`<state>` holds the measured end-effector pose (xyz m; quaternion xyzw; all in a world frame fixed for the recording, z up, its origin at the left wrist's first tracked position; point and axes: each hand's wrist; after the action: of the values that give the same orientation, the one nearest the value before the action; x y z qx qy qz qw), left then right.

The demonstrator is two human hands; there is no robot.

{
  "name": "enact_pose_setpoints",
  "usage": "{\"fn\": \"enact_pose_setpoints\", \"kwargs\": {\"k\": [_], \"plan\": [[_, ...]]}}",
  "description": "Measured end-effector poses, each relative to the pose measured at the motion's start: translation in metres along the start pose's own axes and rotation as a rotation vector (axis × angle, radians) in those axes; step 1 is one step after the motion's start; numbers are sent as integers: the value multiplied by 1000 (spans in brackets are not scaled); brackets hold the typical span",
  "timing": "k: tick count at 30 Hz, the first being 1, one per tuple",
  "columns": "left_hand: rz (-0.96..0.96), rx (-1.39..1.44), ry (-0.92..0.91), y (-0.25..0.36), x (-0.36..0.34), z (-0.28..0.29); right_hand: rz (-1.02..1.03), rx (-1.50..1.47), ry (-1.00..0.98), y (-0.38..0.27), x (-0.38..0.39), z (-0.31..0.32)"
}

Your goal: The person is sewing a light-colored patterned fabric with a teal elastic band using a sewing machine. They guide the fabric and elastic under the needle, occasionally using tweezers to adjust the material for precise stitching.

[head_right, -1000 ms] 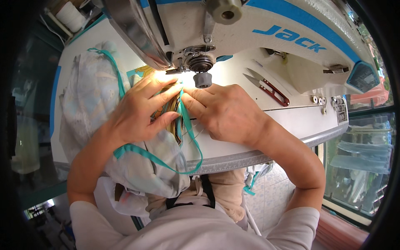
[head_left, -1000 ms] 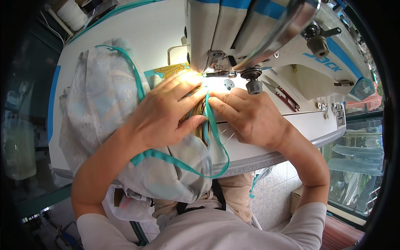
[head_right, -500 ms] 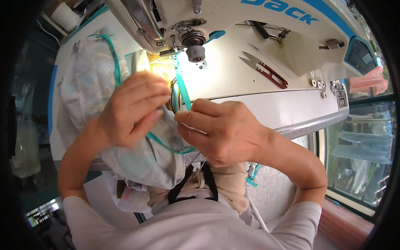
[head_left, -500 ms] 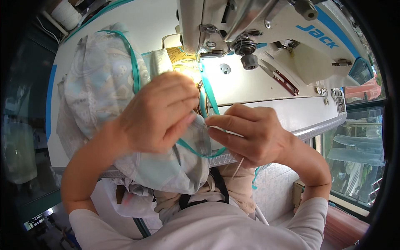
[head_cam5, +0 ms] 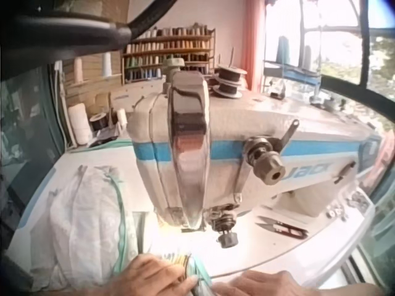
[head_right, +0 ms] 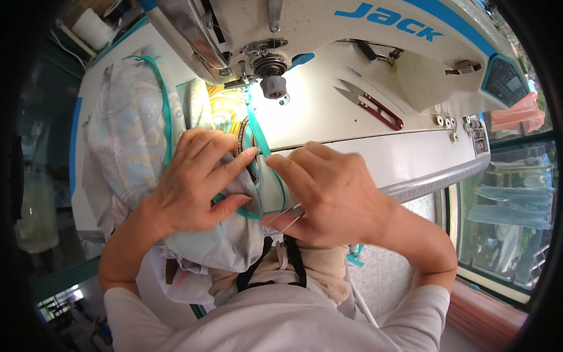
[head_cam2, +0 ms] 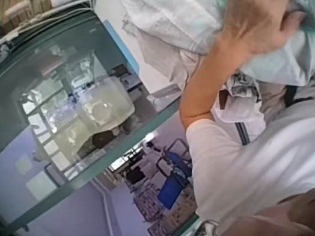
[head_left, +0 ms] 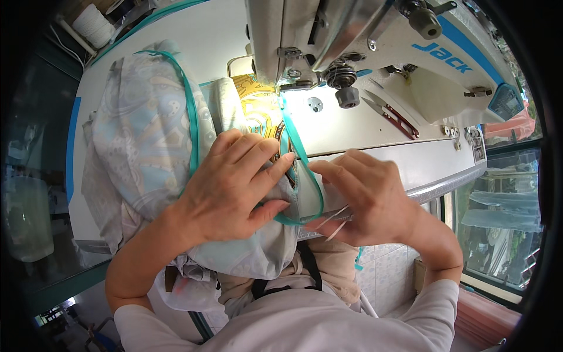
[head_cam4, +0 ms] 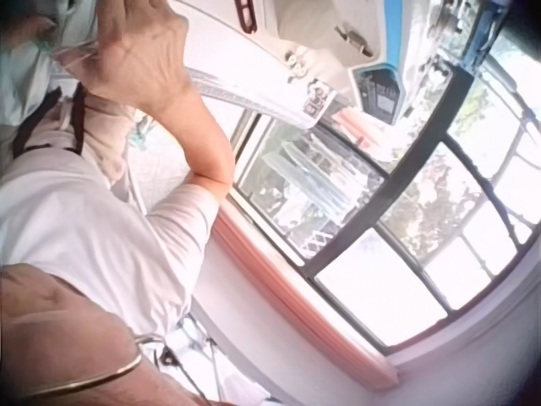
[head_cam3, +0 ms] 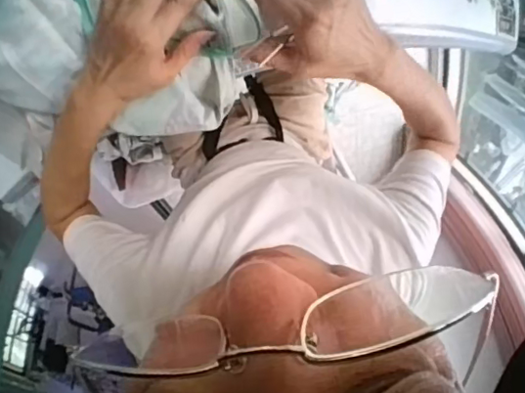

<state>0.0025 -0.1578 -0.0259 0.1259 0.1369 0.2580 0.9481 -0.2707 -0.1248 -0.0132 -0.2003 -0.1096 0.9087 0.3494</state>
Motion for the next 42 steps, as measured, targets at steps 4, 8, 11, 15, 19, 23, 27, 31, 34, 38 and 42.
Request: {"fn": "enact_pose_setpoints", "kwargs": {"k": [4,8,11,15,19,23,27,31,34,38,42], "plan": [[-5,-6,1,0,-3,0,-122,163,54,-14,11,-26],[-11,-9,17,-1,-5,0,-137,65,124,-22,3,-14],[-16,1,10,-1,-4,1,-135,-2,167,-30,-6,-14],[-1,45,21,-3,-3,-1,-129,-64,165,-32,-13,-28],[-15,69,94,-3,-4,-6,-151,-75,119,-33,-12,-33],[-24,97,77,-2,-3,-4,-146,-61,101,-31,-12,-33],[-41,87,59,-2,-4,-3,-164,-57,104,-31,-12,-35],[-32,89,51,-2,-3,-3,-172,-46,103,-33,-15,-35],[-26,89,45,-2,-3,-3,-176,-35,106,-32,-15,-35],[-23,76,37,-1,-5,-1,-166,-26,113,-30,-15,-36],[-21,72,32,-1,-4,-1,-157,-11,93,-30,-15,-35]]}}
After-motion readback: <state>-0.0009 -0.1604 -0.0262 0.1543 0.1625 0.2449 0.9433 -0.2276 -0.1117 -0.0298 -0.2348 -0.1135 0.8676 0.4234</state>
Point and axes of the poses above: each hand's wrist, its own x-axis away from the middle knuckle, its own z-axis out of the back of the hand, y = z × x, and after that the axes turned 7 degrees about -y, right-handed
